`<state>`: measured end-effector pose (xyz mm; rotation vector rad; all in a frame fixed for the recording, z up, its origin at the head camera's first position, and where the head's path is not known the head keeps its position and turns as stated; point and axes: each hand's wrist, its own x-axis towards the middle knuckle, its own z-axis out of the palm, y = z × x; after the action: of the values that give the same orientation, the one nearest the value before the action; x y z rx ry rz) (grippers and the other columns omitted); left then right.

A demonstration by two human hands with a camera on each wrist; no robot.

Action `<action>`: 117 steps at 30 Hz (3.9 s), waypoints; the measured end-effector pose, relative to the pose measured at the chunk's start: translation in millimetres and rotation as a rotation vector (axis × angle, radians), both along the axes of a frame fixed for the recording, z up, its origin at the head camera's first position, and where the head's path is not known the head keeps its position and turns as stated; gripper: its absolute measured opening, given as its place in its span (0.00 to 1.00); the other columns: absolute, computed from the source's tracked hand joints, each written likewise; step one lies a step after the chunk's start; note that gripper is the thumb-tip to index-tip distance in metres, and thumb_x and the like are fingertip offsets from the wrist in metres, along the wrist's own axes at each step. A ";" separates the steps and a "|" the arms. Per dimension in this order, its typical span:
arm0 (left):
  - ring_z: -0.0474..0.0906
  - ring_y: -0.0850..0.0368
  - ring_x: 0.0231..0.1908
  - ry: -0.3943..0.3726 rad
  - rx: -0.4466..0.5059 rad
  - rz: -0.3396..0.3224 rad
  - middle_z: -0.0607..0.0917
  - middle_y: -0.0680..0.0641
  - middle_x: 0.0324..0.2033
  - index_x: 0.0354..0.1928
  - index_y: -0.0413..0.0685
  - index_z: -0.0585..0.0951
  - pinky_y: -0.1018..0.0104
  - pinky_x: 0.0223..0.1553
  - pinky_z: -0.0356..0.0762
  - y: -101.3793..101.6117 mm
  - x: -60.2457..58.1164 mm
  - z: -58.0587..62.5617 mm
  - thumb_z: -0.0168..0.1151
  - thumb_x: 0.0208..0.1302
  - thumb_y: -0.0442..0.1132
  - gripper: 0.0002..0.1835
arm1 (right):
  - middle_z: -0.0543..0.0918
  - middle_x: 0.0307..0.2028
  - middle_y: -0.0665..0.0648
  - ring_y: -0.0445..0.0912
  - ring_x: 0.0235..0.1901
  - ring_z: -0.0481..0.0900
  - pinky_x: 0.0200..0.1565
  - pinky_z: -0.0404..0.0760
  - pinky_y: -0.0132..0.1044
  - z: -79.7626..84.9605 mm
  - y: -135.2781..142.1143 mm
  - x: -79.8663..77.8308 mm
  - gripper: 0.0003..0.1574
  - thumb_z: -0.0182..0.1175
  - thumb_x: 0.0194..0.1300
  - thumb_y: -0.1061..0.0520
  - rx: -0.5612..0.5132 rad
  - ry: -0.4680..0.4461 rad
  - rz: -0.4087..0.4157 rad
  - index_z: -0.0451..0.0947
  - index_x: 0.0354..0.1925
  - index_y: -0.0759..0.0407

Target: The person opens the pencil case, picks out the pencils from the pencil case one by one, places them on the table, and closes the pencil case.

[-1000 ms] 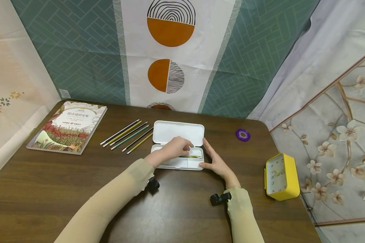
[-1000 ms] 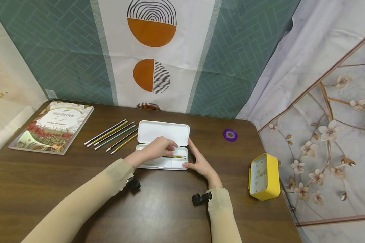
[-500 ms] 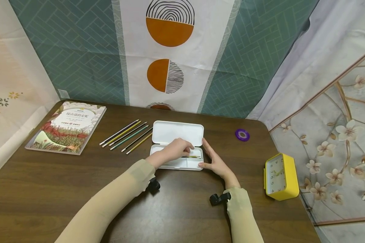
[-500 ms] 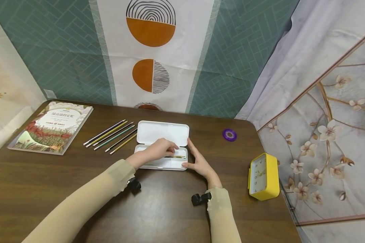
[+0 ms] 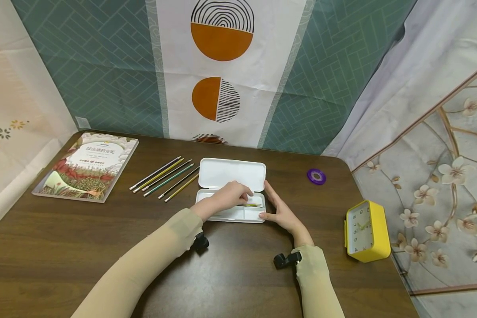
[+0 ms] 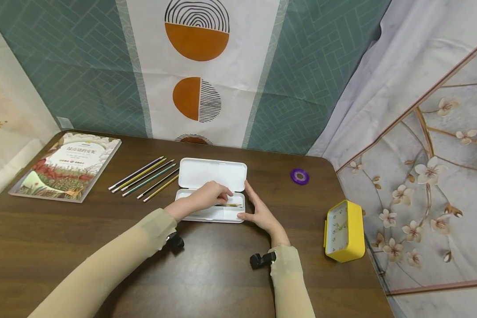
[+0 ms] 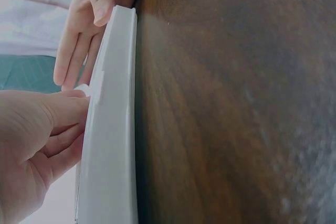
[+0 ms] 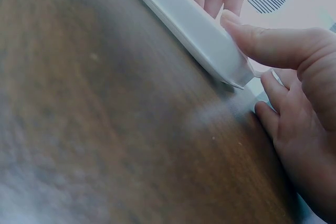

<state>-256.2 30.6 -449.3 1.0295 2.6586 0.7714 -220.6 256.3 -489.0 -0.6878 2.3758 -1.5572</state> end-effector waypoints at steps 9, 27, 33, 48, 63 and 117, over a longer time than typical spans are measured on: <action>0.85 0.57 0.39 0.010 0.003 -0.058 0.90 0.48 0.35 0.49 0.40 0.85 0.63 0.48 0.81 0.7 -0.1 3.9 0.64 0.63 0.30 0.13 | 0.38 0.78 0.61 0.58 0.77 0.38 0.73 0.44 0.61 -0.7 0.2 -0.8 0.64 0.66 0.59 0.67 -0.017 -0.010 0.006 0.35 0.78 0.57; 0.84 0.57 0.38 -0.009 -0.002 -0.092 0.90 0.48 0.35 0.50 0.39 0.84 0.64 0.48 0.80 0.7 -2.0 5.7 0.63 0.63 0.28 0.14 | 0.38 0.78 0.59 0.57 0.77 0.38 0.73 0.44 0.60 -0.3 0.3 0.3 0.64 0.66 0.58 0.67 -0.016 -0.007 0.004 0.35 0.78 0.57; 0.85 0.57 0.39 -0.029 0.000 -0.086 0.90 0.47 0.36 0.51 0.40 0.84 0.63 0.48 0.80 1.2 -2.2 4.8 0.63 0.63 0.28 0.14 | 0.39 0.78 0.60 0.58 0.77 0.38 0.73 0.44 0.62 -0.5 0.2 0.1 0.64 0.66 0.59 0.67 -0.017 -0.005 0.003 0.35 0.78 0.57; 0.85 0.56 0.40 0.013 -0.002 -0.100 0.90 0.48 0.35 0.51 0.39 0.84 0.65 0.48 0.80 1.3 -2.1 3.4 0.62 0.63 0.27 0.14 | 0.39 0.78 0.61 0.59 0.77 0.38 0.72 0.44 0.63 -2.0 0.2 0.1 0.63 0.66 0.59 0.67 -0.016 -0.006 0.007 0.36 0.78 0.58; 0.86 0.55 0.42 0.059 0.010 -0.106 0.89 0.46 0.39 0.51 0.39 0.83 0.63 0.48 0.81 -5.4 -4.5 12.0 0.63 0.62 0.27 0.15 | 0.38 0.78 0.61 0.59 0.77 0.38 0.72 0.45 0.62 -0.2 0.5 -0.2 0.63 0.66 0.59 0.66 -0.013 0.001 0.011 0.35 0.78 0.58; 0.85 0.58 0.36 0.106 -0.057 -0.118 0.90 0.50 0.32 0.49 0.39 0.85 0.63 0.47 0.80 -7.1 -6.5 2.7 0.66 0.59 0.28 0.15 | 0.37 0.77 0.66 0.62 0.76 0.36 0.72 0.42 0.63 5.7 -5.0 2.4 0.64 0.64 0.57 0.74 -0.021 -0.040 -0.006 0.33 0.77 0.65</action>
<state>-262.7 23.5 -446.7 1.2321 2.6609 0.6302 -218.2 251.4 -483.2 -0.6484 2.3377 -1.5854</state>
